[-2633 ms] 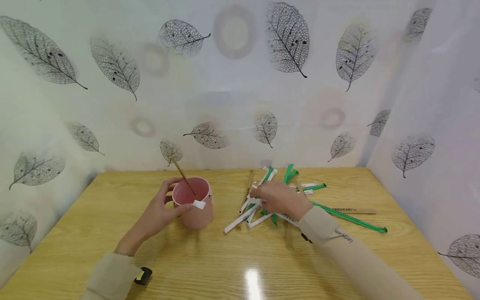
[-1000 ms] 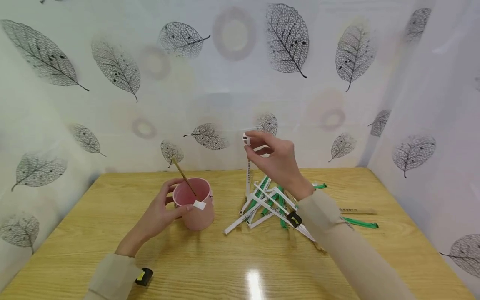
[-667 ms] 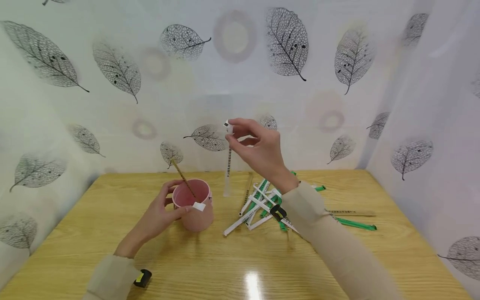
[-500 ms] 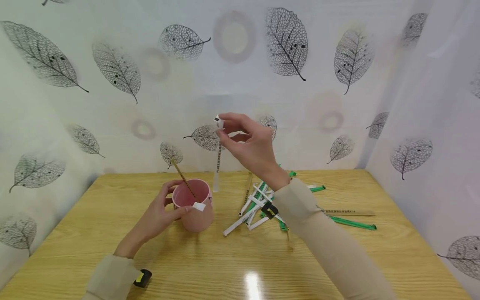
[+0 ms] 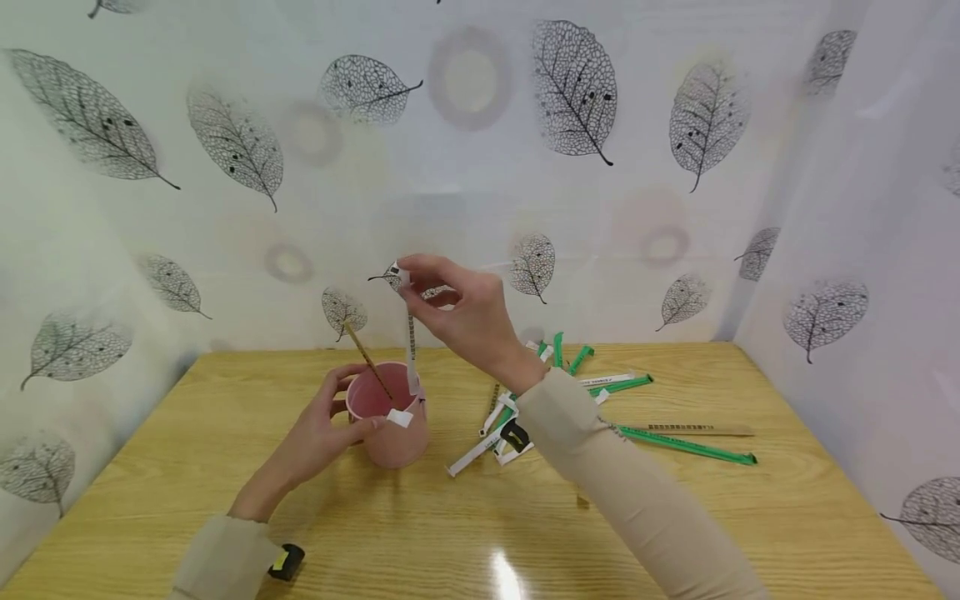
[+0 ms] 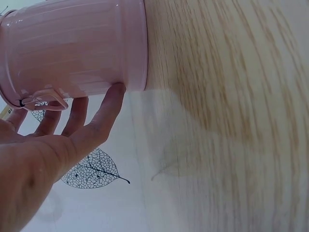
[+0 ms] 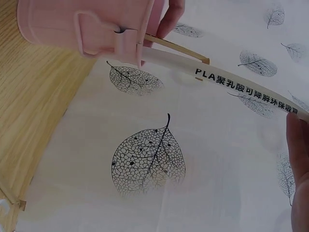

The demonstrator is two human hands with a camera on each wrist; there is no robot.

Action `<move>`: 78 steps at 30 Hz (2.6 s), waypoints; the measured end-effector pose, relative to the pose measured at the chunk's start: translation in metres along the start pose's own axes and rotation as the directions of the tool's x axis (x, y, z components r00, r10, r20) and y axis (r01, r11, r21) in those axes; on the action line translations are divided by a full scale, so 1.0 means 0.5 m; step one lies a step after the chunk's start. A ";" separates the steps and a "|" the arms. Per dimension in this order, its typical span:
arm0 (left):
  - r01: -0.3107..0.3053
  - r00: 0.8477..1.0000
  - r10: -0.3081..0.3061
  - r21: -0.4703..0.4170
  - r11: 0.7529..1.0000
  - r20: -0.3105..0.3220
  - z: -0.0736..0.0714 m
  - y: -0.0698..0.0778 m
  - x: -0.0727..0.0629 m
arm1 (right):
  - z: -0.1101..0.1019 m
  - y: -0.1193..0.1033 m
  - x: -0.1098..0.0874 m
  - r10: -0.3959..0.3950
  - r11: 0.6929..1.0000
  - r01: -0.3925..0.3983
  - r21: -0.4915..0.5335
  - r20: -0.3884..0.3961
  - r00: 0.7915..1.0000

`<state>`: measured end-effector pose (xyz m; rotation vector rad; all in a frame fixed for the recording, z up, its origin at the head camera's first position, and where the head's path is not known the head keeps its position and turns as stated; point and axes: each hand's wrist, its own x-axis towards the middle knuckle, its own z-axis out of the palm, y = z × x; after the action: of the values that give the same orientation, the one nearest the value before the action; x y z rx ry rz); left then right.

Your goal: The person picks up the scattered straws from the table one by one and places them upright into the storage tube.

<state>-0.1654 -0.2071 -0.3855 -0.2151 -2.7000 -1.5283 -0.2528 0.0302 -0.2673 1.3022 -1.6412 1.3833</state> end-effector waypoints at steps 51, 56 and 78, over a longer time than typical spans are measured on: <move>-0.033 0.999 0.033 0.023 0.999 -0.001 -0.001 -0.002 -0.002 | -0.064 0.069 -0.143 0.386 0.887 -0.240 -0.396 0.345 0.856; -0.043 0.999 0.043 0.023 0.999 -0.003 0.000 -0.002 -0.001 | -0.123 0.092 -0.181 0.577 0.766 -0.271 -0.582 0.439 0.689; -0.035 0.999 0.035 0.008 0.999 0.007 0.000 0.000 -0.001 | -0.149 0.132 -0.238 0.730 0.665 -0.401 -0.631 0.432 0.530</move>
<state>-0.1647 -0.2073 -0.3857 -0.2660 -2.6921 -1.5105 -0.2863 0.1333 -0.3781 1.0076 -2.9225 0.7200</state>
